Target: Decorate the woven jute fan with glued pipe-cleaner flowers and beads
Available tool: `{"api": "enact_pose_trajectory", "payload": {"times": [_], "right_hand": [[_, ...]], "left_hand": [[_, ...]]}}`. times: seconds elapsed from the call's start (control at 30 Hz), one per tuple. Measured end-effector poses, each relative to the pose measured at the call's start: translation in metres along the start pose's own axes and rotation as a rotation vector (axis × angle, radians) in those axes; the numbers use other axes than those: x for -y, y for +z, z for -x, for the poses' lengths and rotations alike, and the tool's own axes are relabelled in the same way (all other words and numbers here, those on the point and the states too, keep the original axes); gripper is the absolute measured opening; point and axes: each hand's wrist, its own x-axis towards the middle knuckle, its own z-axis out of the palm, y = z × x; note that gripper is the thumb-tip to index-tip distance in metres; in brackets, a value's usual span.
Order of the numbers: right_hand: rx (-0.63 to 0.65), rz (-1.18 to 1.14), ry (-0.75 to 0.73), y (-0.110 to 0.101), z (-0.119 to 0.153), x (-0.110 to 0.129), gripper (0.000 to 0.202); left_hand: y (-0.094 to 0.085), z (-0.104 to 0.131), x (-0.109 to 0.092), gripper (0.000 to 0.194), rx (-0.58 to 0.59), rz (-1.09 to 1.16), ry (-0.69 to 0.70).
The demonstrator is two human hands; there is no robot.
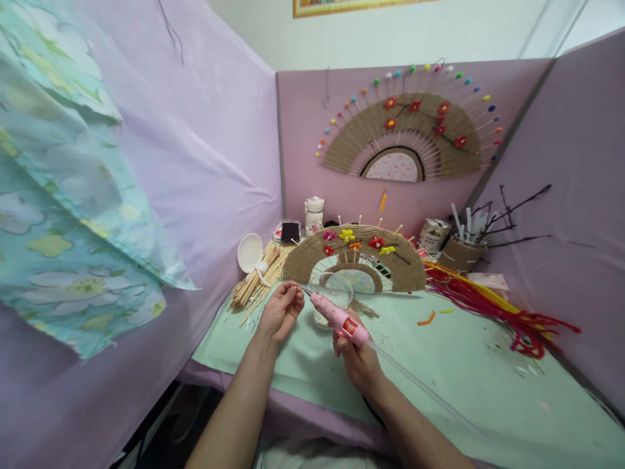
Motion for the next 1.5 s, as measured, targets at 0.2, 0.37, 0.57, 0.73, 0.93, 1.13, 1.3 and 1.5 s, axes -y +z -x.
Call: {"api": "enact_pose_trajectory", "payload": {"times": [0.2,0.37,0.57,0.73,0.93,1.13,1.3,1.5], "right_hand": [[0.031,-0.032,0.014,0.0003,0.0003,-0.0004,0.033],[0.046,-0.033,0.005,0.0004,-0.0002,0.0011,0.029],[0.066,-0.027,0.006,0.0016,-0.0017,0.0037,0.03],[0.078,-0.03,0.004,0.002,-0.0025,0.0061,0.034],[0.107,-0.04,0.009,0.0014,-0.0026,0.0064,0.035],[0.089,-0.037,0.018,0.0013,-0.0009,0.0037,0.033],[0.085,-0.032,0.042,0.0014,0.001,0.0018,0.034],[0.084,-0.026,0.054,0.0018,0.0011,0.0009,0.035]], "left_hand": [[-0.0001,0.0021,-0.0007,0.022,0.059,0.005,0.013],[-0.0012,0.003,-0.0003,0.03,0.109,-0.008,0.037],[0.0008,0.0046,0.0,0.035,0.152,-0.049,0.075],[0.0032,0.0058,-0.0011,0.036,0.178,-0.063,0.081],[0.0036,0.0068,-0.0021,0.039,0.187,-0.082,0.075],[0.004,0.0072,-0.0019,0.038,0.186,-0.096,0.079],[0.0035,0.0066,-0.0016,0.038,0.191,-0.104,0.08],[0.0033,0.0071,-0.0015,0.036,0.205,-0.105,0.079]]}}
